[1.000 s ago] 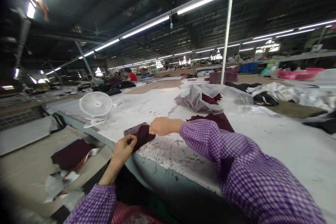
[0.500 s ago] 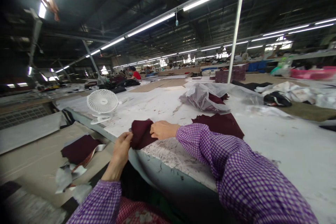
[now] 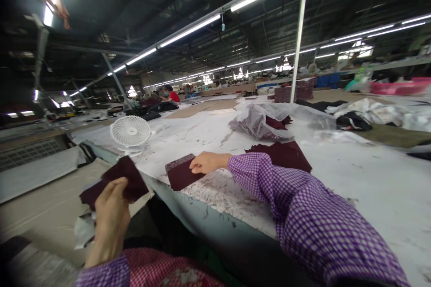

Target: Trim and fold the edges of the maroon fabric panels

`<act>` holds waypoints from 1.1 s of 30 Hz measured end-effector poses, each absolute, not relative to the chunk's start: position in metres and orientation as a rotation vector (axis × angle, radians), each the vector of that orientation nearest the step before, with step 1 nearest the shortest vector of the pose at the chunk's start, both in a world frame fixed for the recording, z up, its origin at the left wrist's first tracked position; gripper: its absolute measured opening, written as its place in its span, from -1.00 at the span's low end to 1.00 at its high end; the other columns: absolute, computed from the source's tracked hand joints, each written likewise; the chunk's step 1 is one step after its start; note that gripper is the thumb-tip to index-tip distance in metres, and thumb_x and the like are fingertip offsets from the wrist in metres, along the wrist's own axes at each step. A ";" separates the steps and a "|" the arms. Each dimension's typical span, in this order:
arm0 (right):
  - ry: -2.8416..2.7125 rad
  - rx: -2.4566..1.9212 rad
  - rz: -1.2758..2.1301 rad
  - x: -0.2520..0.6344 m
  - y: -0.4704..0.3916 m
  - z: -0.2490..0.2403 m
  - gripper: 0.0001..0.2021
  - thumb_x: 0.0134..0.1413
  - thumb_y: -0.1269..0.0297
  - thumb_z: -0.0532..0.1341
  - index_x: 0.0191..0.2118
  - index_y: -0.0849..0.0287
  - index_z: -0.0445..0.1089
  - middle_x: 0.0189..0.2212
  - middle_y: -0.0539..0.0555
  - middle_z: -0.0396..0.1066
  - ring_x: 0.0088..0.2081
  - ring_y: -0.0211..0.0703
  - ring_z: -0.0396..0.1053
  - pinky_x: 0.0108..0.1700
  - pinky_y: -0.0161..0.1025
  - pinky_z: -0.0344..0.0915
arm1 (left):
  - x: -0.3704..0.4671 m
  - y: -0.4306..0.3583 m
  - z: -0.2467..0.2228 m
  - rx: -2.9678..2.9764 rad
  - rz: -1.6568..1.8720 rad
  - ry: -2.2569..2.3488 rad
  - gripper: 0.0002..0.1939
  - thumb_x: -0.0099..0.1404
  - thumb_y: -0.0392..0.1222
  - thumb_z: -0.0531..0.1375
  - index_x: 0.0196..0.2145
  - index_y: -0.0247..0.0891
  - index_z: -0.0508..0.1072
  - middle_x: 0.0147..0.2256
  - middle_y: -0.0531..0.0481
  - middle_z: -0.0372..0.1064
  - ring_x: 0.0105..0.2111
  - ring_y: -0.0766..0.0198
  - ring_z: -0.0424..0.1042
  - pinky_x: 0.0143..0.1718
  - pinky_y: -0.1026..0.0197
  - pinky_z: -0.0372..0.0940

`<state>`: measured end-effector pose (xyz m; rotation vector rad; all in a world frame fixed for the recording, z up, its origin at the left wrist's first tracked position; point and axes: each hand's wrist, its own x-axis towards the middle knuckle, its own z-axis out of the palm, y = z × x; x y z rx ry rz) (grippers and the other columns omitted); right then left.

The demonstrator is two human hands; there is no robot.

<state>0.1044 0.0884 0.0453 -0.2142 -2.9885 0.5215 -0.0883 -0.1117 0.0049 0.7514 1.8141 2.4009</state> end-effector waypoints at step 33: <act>-2.934 -0.614 0.130 0.201 0.082 0.041 -0.74 0.16 0.38 0.11 -0.10 0.17 0.50 -0.23 0.15 0.45 -0.24 -0.13 0.38 -0.23 -0.28 0.18 | 0.029 -0.010 0.001 2.035 0.772 2.275 -0.73 0.27 -0.29 0.11 -0.11 -0.23 0.53 -0.25 -0.09 0.43 -0.17 0.14 0.39 -0.18 0.17 0.24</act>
